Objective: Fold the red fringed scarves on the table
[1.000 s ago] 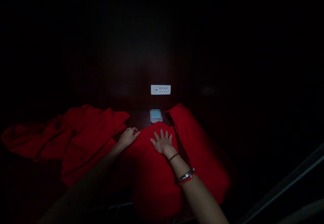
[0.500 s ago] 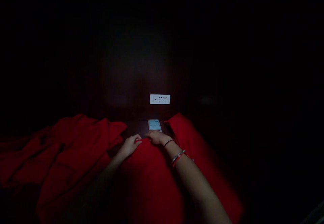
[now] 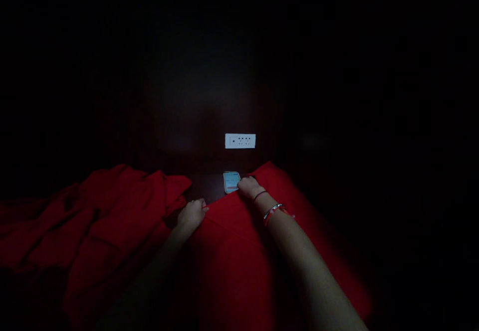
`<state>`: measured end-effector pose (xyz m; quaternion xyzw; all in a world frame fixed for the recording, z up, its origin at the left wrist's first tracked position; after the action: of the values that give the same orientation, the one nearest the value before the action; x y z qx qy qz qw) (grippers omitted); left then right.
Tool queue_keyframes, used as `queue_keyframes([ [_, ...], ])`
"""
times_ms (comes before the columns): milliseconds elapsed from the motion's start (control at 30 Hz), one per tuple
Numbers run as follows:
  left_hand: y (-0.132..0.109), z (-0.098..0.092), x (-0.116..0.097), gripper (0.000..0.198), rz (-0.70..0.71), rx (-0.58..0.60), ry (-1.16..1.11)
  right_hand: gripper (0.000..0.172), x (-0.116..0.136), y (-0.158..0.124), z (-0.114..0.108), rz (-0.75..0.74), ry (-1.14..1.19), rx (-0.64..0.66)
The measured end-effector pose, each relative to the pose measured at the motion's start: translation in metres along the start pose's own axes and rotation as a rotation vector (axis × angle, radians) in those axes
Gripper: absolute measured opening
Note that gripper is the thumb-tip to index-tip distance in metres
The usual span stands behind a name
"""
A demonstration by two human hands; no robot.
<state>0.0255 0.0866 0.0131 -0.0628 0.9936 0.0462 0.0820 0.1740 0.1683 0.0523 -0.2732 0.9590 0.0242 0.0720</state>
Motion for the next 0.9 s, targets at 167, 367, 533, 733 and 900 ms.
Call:
queue_keyframes([
  [167, -0.006, -0.001, -0.003, 0.019, 0.014, -0.011, 0.088, 0.036, 0.027, -0.035, -0.005, -0.034, 0.108, -0.241],
  [367, -0.002, 0.005, 0.0, 0.021, 0.026, 0.002, 0.086, 0.052, 0.063, -0.097, 0.037, -0.166, 0.401, -0.107],
  [533, -0.002, 0.001, 0.005, 0.03, 0.028, 0.038, 0.101, 0.054, 0.064, -0.104, 0.058, -0.072, 0.417, 0.02],
  [733, -0.024, -0.014, 0.036, 0.042, 0.186, 0.212, 0.214, 0.056, 0.064, -0.1, 0.055, -0.075, 0.406, 0.082],
  [900, -0.048, -0.028, 0.081, 0.036, 0.326, 0.273, 0.359, 0.058, 0.062, -0.099, 0.056, -0.034, 0.41, 0.077],
])
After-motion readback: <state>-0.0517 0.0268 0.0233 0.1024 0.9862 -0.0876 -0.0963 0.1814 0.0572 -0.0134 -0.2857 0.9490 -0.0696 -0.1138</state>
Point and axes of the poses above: each hand's wrist, its own y-axis towards the middle knuckle, its own z-axis out of the palm, x = y × z, the point moved 7 cm from there along y, towards the middle knuckle, and after that the axes turned 9 degrees about y, right-handed, at the moved point
